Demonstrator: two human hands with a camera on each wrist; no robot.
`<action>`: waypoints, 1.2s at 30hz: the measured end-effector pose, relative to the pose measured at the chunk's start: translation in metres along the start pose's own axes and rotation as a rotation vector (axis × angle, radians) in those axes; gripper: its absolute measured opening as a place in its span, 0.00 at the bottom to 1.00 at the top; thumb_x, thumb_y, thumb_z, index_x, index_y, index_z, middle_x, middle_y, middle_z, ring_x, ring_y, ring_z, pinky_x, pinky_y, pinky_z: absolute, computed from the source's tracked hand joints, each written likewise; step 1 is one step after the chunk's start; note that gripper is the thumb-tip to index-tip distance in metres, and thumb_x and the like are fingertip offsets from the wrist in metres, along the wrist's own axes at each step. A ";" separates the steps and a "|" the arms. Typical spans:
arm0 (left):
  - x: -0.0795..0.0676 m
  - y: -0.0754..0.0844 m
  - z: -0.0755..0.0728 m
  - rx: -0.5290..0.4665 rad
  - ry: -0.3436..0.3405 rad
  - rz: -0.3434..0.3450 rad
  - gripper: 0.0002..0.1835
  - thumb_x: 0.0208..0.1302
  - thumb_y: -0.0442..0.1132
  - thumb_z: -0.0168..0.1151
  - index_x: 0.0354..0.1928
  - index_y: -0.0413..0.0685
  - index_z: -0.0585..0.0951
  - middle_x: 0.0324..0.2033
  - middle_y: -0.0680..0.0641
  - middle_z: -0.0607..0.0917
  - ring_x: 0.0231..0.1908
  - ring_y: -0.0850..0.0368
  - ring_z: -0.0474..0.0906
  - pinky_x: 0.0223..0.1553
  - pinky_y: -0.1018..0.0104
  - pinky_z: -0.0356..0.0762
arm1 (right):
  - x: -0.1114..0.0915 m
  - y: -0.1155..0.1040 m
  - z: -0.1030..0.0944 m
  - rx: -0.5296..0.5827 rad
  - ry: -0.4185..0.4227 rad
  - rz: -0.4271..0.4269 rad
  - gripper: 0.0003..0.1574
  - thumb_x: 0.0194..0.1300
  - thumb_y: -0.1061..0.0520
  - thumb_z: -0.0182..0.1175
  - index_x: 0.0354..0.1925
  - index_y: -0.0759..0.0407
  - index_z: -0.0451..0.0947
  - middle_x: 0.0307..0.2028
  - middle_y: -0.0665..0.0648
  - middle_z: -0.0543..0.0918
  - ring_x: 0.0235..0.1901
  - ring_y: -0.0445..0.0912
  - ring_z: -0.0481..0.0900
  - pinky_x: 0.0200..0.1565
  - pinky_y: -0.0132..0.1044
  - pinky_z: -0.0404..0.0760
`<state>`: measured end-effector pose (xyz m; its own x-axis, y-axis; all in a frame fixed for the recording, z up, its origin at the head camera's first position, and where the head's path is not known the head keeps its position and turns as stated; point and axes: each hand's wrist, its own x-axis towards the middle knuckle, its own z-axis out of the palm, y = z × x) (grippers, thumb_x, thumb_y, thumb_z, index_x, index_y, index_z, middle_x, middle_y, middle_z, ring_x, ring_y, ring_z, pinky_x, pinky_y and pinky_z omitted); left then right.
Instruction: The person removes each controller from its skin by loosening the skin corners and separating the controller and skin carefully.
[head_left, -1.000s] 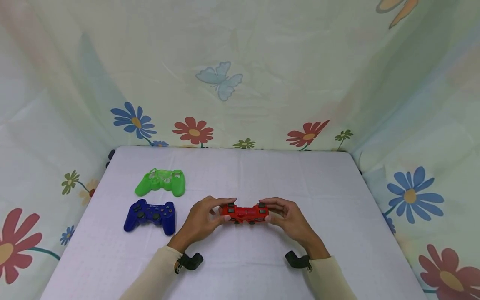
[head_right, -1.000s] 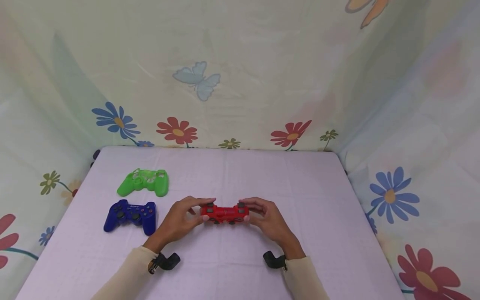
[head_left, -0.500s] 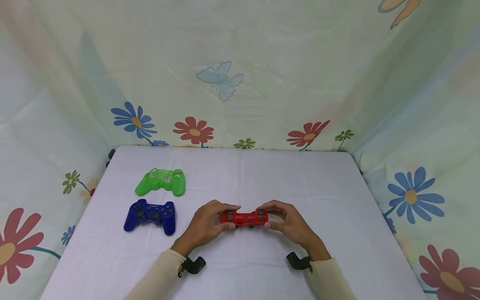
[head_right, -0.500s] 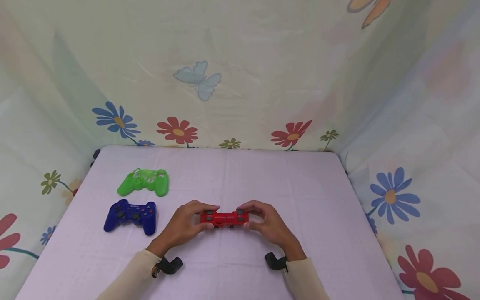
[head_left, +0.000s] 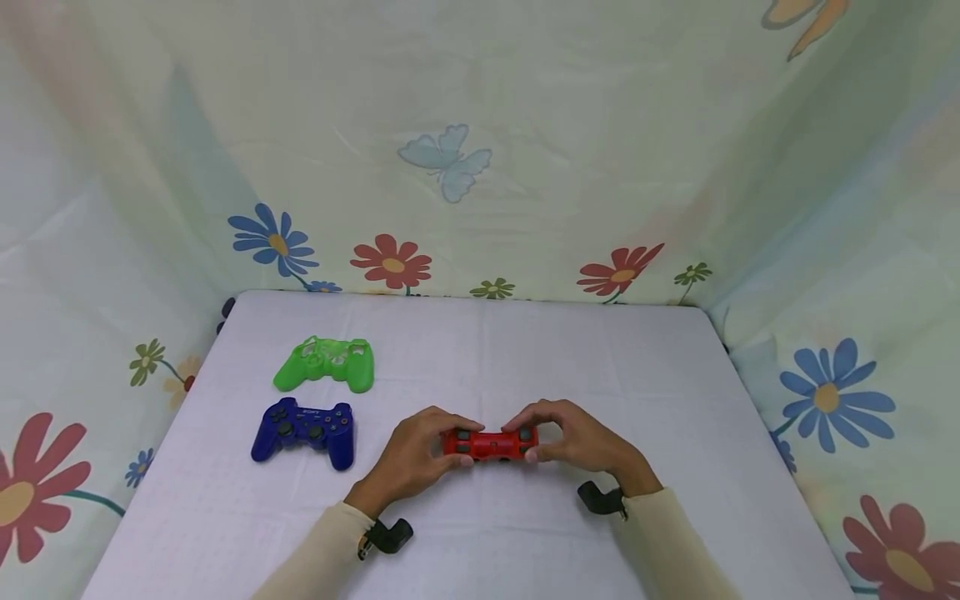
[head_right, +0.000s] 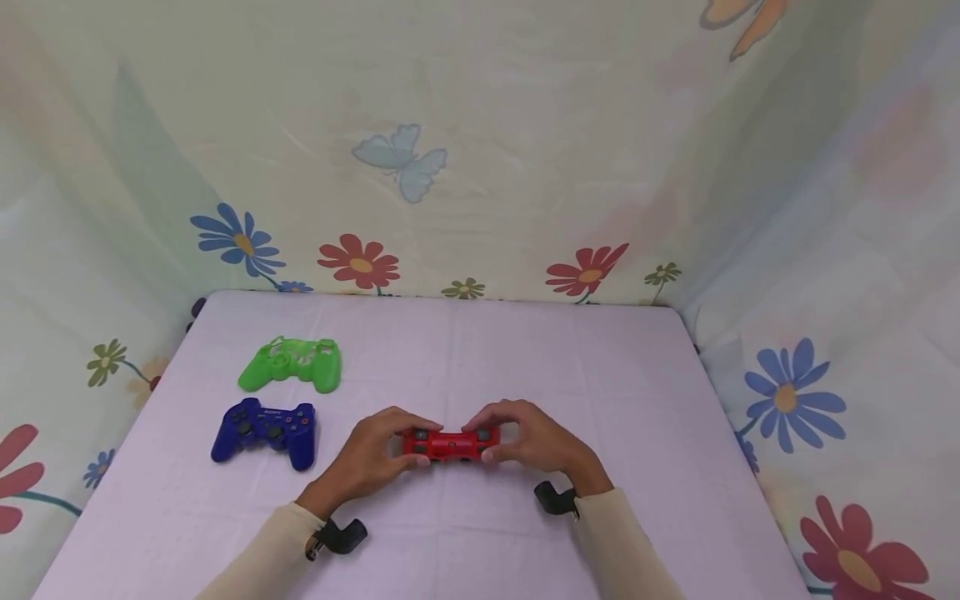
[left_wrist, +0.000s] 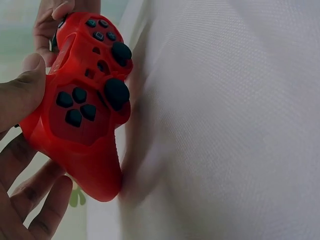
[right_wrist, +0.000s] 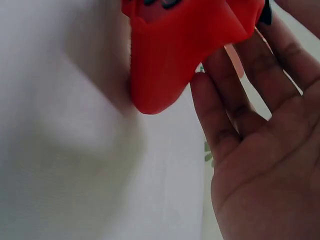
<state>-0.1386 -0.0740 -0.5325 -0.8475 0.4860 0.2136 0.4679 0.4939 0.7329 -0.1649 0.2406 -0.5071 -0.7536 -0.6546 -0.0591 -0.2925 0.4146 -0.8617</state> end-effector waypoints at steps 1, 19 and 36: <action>0.000 0.000 0.000 0.001 0.000 -0.002 0.28 0.57 0.46 0.83 0.60 0.77 0.86 0.52 0.66 0.87 0.52 0.68 0.80 0.54 0.60 0.81 | 0.002 -0.001 -0.002 -0.003 -0.021 -0.002 0.23 0.67 0.51 0.75 0.59 0.42 0.85 0.55 0.45 0.88 0.56 0.48 0.83 0.65 0.58 0.74; -0.002 0.002 0.000 0.047 -0.010 -0.006 0.27 0.56 0.48 0.83 0.58 0.75 0.87 0.48 0.62 0.88 0.47 0.68 0.78 0.49 0.65 0.79 | 0.038 -0.007 -0.022 0.006 -0.269 -0.013 0.22 0.56 0.56 0.82 0.48 0.48 0.85 0.43 0.53 0.88 0.39 0.57 0.81 0.46 0.52 0.82; -0.002 0.002 0.000 0.096 -0.011 0.037 0.25 0.54 0.47 0.85 0.55 0.73 0.87 0.48 0.65 0.88 0.49 0.68 0.79 0.49 0.65 0.78 | 0.063 -0.036 -0.023 -0.189 -0.504 0.153 0.25 0.50 0.63 0.84 0.39 0.50 0.78 0.34 0.55 0.79 0.34 0.40 0.74 0.39 0.31 0.72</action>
<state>-0.1357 -0.0738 -0.5316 -0.8266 0.5130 0.2314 0.5210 0.5424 0.6590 -0.2154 0.1983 -0.4679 -0.4347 -0.7802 -0.4498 -0.3379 0.6042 -0.7216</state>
